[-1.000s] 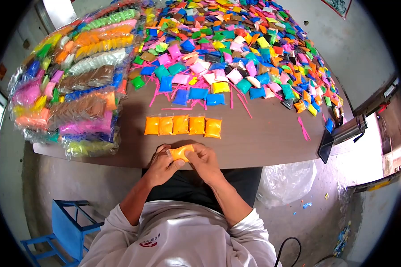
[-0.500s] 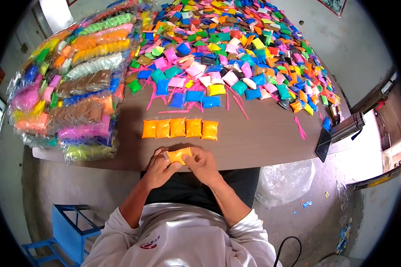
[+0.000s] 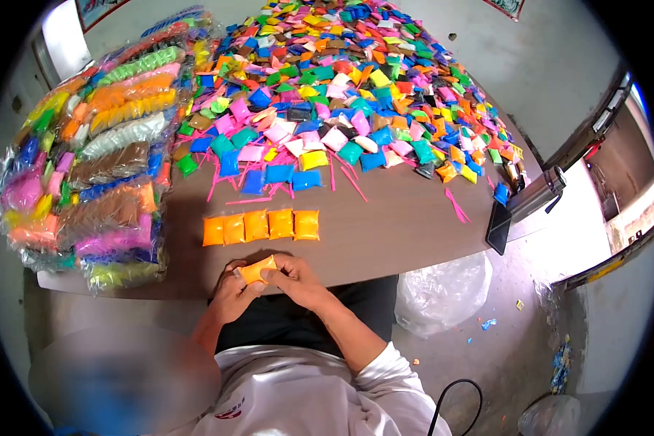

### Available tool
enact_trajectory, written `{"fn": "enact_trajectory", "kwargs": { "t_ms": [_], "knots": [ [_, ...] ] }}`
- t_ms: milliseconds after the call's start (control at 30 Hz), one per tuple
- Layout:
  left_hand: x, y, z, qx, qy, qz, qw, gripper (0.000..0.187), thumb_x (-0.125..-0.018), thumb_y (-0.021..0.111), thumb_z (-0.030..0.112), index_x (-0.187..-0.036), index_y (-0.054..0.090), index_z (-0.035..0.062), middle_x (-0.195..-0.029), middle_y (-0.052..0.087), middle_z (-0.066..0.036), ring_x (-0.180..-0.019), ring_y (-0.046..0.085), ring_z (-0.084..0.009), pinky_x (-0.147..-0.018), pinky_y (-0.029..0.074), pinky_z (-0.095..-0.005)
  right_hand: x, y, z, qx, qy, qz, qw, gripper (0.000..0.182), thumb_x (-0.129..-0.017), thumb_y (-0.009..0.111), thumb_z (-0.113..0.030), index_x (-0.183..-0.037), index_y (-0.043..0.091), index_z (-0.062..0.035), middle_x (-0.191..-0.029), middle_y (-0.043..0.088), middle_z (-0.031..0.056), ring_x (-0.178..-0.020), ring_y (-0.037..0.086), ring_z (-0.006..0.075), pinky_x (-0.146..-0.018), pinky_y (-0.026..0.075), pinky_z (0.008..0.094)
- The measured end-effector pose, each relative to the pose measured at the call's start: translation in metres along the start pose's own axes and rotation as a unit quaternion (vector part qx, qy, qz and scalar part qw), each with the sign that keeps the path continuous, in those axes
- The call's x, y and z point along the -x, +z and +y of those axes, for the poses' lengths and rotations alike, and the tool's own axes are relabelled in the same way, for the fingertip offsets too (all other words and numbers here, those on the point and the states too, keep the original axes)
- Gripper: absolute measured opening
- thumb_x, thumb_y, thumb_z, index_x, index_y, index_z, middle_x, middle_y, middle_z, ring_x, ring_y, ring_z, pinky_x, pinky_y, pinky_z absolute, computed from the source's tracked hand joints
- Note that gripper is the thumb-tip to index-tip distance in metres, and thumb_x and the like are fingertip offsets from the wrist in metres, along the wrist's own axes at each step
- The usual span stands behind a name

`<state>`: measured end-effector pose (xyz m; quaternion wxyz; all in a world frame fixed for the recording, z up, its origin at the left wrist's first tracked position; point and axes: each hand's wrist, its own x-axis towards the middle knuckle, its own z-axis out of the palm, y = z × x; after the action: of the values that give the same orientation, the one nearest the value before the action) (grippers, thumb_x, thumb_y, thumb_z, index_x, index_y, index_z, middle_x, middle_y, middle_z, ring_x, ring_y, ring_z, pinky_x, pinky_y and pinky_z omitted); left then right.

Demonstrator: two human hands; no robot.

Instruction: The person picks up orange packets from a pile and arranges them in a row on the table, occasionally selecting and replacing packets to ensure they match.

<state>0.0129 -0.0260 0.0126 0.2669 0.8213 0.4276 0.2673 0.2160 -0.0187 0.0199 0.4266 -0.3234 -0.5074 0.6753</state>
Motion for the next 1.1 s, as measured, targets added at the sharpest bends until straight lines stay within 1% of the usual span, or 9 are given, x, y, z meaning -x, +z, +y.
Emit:
{"fn": "enact_trajectory", "kwargs": {
  "t_ms": [100, 200, 267, 367, 533, 767, 833, 1000, 1100],
  "knots": [
    [-0.001, 0.001, 0.002, 0.018, 0.026, 0.062, 0.998, 0.035, -0.098, 0.057, 0.039, -0.103, 0.069, 0.0068, -0.087, 0.067, -0.017, -0.098, 0.061, -0.036, -0.106, 0.037, -0.0475, 0.001, 0.001, -0.015, 0.027, 0.031, 0.015, 0.999, 0.016, -0.098, 0.066, -0.013, -0.106, 0.069, 0.0009, -0.088, 0.063, -0.0023, -0.083, 0.056, 0.0079, -0.076, 0.047, 0.0245],
    [-0.002, -0.004, 0.006, 0.017, 0.031, 0.044, 0.998, 0.031, -0.095, 0.063, 0.037, -0.1, 0.07, 0.007, -0.085, 0.068, -0.014, -0.096, 0.062, -0.0317, -0.105, 0.038, -0.0452, 0.0, 0.0, -0.013, 0.108, -0.097, 0.018, 0.989, 0.02, -0.092, 0.073, -0.014, -0.104, 0.068, 0.001, -0.084, 0.062, 0.0001, -0.08, 0.056, 0.0092, -0.074, 0.048, 0.0268],
    [-0.005, -0.012, 0.014, -0.012, 0.026, -0.028, 0.999, 0.028, -0.09, 0.071, 0.034, -0.09, 0.071, 0.0057, -0.084, 0.068, -0.01, -0.092, 0.063, -0.028, -0.103, 0.038, -0.0422, 0.001, -0.019, -0.021, 0.217, -0.01, -0.073, 0.973, 0.023, -0.085, 0.077, -0.015, -0.1, 0.068, 0.0001, -0.08, 0.06, 0.0017, -0.076, 0.054, 0.0094, -0.07, 0.048, 0.029],
    [-0.004, -0.004, 0.006, 0.014, 0.055, 0.025, 0.998, 0.026, -0.085, 0.077, 0.028, -0.077, 0.069, 0.004, -0.081, 0.069, -0.007, -0.084, 0.063, -0.0262, -0.097, 0.041, -0.0405, 0.013, -0.025, -0.051, 0.325, 0.06, -0.062, 0.942, 0.022, -0.086, 0.078, -0.009, -0.103, 0.069, 0.0011, -0.093, 0.065, 0.0002, -0.086, 0.059, 0.0069, -0.074, 0.051, 0.025],
    [-0.006, 0.002, 0.005, 0.05, 0.046, 0.061, 0.996, 0.028, -0.083, 0.076, 0.024, -0.068, 0.066, 0.0026, -0.077, 0.071, -0.007, -0.074, 0.062, -0.0278, -0.09, 0.045, -0.04, 0.023, -0.069, -0.071, 0.204, -0.019, 0.238, 0.949, 0.018, -0.094, 0.071, -0.016, -0.097, 0.07, 0.0015, -0.085, 0.065, 0.0004, -0.074, 0.057, 0.0077, -0.063, 0.046, 0.0249],
    [-0.007, 0.003, 0.005, 0.042, 0.054, 0.089, 0.994, 0.027, -0.083, 0.076, 0.022, -0.067, 0.065, 0.0023, -0.074, 0.071, -0.007, -0.069, 0.061, -0.0279, -0.09, 0.045, -0.0393, -0.019, -0.119, -0.038, 0.27, 0.049, 0.292, 0.916, 0.027, -0.092, 0.072, -0.014, -0.111, 0.06, 0.0016, -0.083, 0.067, 0.0082, -0.068, 0.06, 0.0122, -0.061, 0.049, 0.0273],
    [-0.007, 0.004, 0.005, 0.043, 0.052, 0.092, 0.993, 0.027, -0.083, 0.076, 0.021, -0.067, 0.064, 0.0025, -0.074, 0.07, -0.007, -0.068, 0.061, -0.0278, -0.09, 0.045, -0.0392, -0.02, -0.115, -0.041, 0.324, 0.048, 0.273, 0.904, 0.035, -0.089, 0.074, -0.016, -0.113, 0.055, 0.0008, -0.086, 0.069, 0.0149, -0.066, 0.064, 0.0217, -0.063, 0.052, 0.0324],
    [-0.005, 0.003, 0.003, 0.046, 0.03, 0.067, 0.996, 0.024, -0.085, 0.075, 0.019, -0.07, 0.065, 0.0033, -0.077, 0.071, -0.006, -0.076, 0.068, -0.0248, -0.101, 0.043, -0.0444, -0.011, -0.107, -0.037, 0.569, -0.11, 0.3, 0.758, 0.039, -0.085, 0.077, -0.02, -0.114, 0.058, -0.0019, -0.098, 0.067, 0.0179, -0.086, 0.067, 0.0353, -0.076, 0.053, 0.042],
    [-0.004, 0.002, 0.005, 0.033, 0.013, 0.052, 0.998, 0.023, -0.085, 0.075, 0.018, -0.07, 0.065, 0.0032, -0.076, 0.071, -0.006, -0.076, 0.068, -0.025, -0.101, 0.043, -0.0444, -0.006, -0.082, -0.053, 0.591, -0.091, 0.307, 0.741, 0.036, -0.08, 0.079, -0.023, -0.109, 0.067, -0.0048, -0.105, 0.063, 0.0179, -0.101, 0.061, 0.0363, -0.087, 0.051, 0.0447]
  ]
}}
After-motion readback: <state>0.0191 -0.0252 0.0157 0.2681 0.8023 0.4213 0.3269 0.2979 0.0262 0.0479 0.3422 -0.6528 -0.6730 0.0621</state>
